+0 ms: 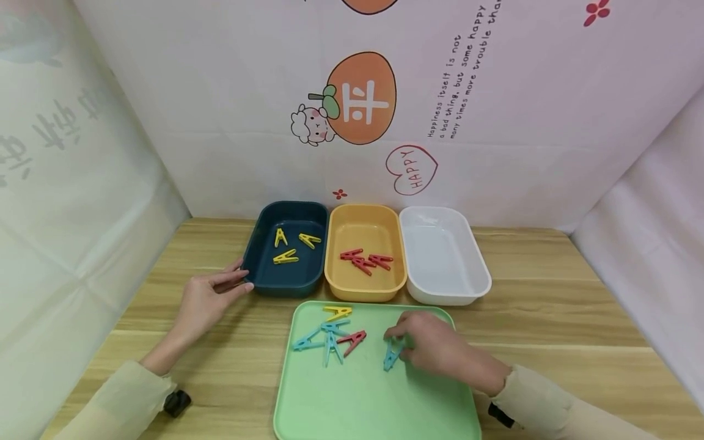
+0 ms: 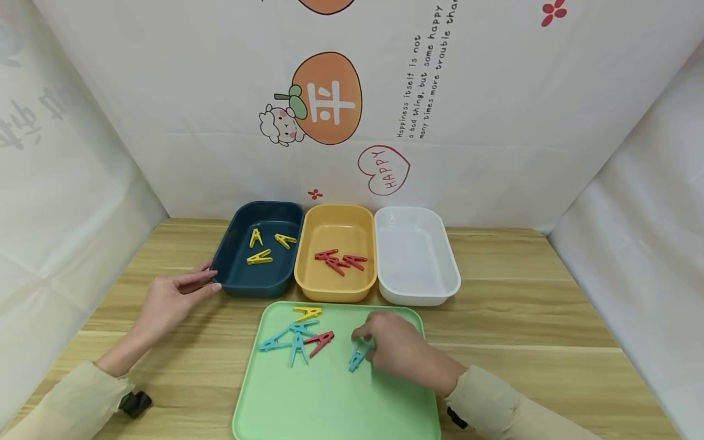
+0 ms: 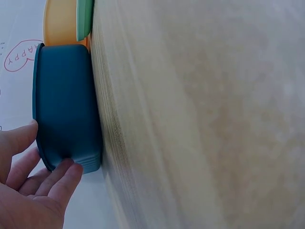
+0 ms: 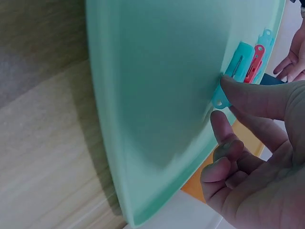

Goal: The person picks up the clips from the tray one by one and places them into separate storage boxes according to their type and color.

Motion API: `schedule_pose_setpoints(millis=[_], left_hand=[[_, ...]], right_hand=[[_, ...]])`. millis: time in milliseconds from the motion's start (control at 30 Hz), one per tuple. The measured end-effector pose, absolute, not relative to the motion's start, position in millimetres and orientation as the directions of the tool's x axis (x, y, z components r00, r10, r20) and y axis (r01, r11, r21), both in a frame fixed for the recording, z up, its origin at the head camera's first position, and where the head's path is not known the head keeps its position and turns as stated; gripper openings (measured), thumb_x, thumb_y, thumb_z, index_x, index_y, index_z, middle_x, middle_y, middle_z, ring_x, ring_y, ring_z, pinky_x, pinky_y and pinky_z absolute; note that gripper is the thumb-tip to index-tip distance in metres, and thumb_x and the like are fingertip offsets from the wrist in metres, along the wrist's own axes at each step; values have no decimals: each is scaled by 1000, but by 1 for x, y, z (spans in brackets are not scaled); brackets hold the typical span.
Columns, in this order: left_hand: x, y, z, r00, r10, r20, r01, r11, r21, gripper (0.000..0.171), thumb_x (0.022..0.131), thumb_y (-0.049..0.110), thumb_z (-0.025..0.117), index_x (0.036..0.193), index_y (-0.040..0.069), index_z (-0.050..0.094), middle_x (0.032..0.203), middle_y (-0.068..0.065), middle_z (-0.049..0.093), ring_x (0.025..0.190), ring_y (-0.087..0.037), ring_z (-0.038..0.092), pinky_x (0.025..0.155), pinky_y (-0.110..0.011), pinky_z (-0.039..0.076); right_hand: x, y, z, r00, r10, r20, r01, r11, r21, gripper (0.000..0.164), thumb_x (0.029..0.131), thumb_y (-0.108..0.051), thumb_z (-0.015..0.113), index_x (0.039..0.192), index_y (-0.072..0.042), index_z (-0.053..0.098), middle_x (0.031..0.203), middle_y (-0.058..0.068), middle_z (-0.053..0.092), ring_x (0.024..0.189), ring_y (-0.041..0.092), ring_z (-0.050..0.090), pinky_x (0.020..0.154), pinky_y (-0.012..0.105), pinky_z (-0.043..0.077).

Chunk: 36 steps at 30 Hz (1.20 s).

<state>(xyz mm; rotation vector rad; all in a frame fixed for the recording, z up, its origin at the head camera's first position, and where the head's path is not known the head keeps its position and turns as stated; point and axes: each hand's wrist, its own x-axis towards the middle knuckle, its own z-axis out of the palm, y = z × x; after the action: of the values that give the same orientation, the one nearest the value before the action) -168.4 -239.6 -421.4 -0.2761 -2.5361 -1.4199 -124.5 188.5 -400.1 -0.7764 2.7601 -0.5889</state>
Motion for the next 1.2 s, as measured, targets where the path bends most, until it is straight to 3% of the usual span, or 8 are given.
schedule_pose_setpoints(millis=[400,1200], left_hand=[[-168,-239,-421,-960,52,276,262,517,815,36,96,15,82,124,-6,75,144,-20,60,119,-36,68,81,-11,54],[-168,-239,-422,-962,46,268,251,526,812,37,96,17,82,124,-5,75,144,-18,60,117,-36,69,81,-10,53]], right_hand=[[-126,205,-405,-928,-367,-64,-298,835,-462,31,73,-1,94,101,-9,83,86,-6,68,87,15,62,82,42,57],[-125,218,-407,-935,-351,-59,-290,848,-443,35,71,-4,96,104,-11,84,92,-7,71,94,18,65,87,44,57]])
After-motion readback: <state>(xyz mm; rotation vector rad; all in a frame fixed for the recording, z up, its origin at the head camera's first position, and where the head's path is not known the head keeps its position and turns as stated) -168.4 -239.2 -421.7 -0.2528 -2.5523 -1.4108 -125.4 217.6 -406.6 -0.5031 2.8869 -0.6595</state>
